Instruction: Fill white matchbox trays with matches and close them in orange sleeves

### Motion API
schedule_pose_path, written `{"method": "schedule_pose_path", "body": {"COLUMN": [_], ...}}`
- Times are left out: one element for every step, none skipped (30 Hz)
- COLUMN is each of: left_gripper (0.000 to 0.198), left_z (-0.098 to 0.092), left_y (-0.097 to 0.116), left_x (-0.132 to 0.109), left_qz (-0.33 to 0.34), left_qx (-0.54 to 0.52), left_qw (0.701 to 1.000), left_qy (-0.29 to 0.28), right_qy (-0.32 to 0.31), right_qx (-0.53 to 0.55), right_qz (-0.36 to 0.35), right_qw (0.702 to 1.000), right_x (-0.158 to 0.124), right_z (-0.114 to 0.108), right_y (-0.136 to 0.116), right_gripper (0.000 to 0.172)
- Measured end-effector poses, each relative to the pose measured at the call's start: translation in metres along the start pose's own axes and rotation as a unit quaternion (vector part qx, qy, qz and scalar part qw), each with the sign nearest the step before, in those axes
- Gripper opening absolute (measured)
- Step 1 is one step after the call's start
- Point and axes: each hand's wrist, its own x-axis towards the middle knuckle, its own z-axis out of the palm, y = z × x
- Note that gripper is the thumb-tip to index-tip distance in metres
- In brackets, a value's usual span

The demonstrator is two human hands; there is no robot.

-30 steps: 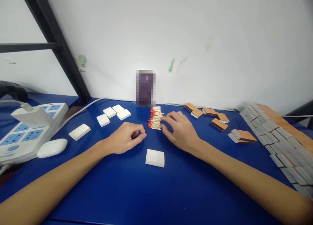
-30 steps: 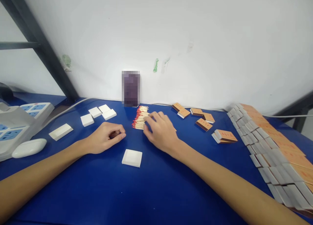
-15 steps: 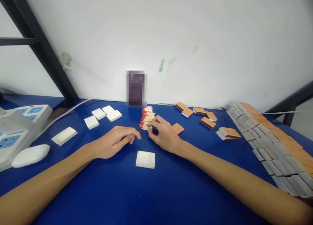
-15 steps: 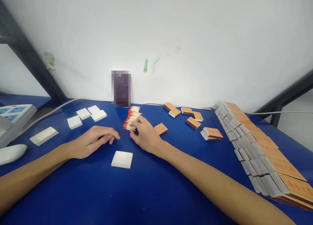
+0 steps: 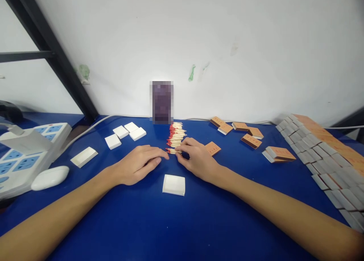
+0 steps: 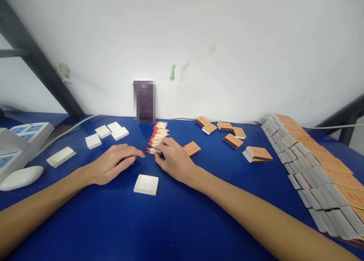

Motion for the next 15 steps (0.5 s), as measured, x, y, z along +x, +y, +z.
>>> {"method": "schedule_pose_path", "body": {"left_gripper": [0.031, 0.033, 0.037, 0.041, 0.046, 0.051, 0.054, 0.055, 0.055, 0.054, 0.053, 0.050, 0.048, 0.045, 0.042], "left_z": [0.001, 0.001, 0.002, 0.003, 0.004, 0.005, 0.005, 0.006, 0.007, 0.008, 0.008, 0.008, 0.008, 0.008, 0.007], "left_y": [0.000, 0.001, 0.000, 0.000, 0.000, -0.001, -0.001, 0.000, 0.000, 0.001, 0.003, 0.005, 0.007, 0.009, 0.011], "left_x": [0.000, 0.000, 0.001, 0.001, 0.001, 0.002, 0.002, 0.002, 0.003, 0.003, 0.004, 0.005, 0.006, 0.008, 0.009], "left_qz": [-0.008, -0.022, -0.041, -0.064, -0.089, -0.112, -0.132, -0.148, -0.161, -0.172, -0.183, -0.191, -0.198, -0.204, -0.209], "left_qx": [0.019, 0.037, 0.053, 0.067, 0.077, 0.085, 0.091, 0.095, 0.099, 0.102, 0.105, 0.108, 0.110, 0.110, 0.109], "left_qw": [1.000, 0.999, 0.997, 0.995, 0.992, 0.989, 0.986, 0.984, 0.981, 0.979, 0.977, 0.975, 0.973, 0.972, 0.971], "left_qy": [0.011, 0.024, 0.034, 0.040, 0.043, 0.042, 0.040, 0.038, 0.038, 0.037, 0.037, 0.036, 0.034, 0.031, 0.026], "right_qy": [0.003, 0.005, 0.005, 0.005, 0.002, -0.002, -0.006, -0.011, -0.014, -0.017, -0.018, -0.019, -0.019, -0.020, -0.020], "right_qx": [0.000, 0.000, 0.001, 0.001, 0.003, 0.006, 0.008, 0.010, 0.012, 0.013, 0.012, 0.010, 0.006, 0.001, -0.004], "right_qz": [0.000, 0.000, 0.000, -0.001, -0.002, -0.002, -0.001, 0.002, 0.004, 0.006, 0.007, 0.007, 0.007, 0.008, 0.010], "right_qw": [1.000, 1.000, 1.000, 1.000, 1.000, 1.000, 1.000, 1.000, 1.000, 1.000, 1.000, 1.000, 1.000, 1.000, 1.000], "right_x": [0.000, -0.001, -0.001, -0.001, -0.001, -0.002, -0.002, -0.002, -0.002, -0.002, -0.001, -0.001, -0.001, -0.001, -0.001], "right_z": [-0.001, -0.001, -0.001, -0.002, -0.002, -0.002, -0.002, -0.003, -0.003, -0.003, -0.003, -0.004, -0.004, -0.004, -0.004], "right_y": [-0.001, -0.001, -0.002, -0.002, -0.002, -0.002, -0.002, -0.002, -0.002, -0.002, -0.002, -0.002, -0.002, -0.002, -0.002], "right_gripper": [0.012, 0.011, 0.011, 0.011, 0.011, 0.011, 0.011, 0.011, 0.011, 0.012, 0.012, 0.012, 0.012, 0.012, 0.013]}}
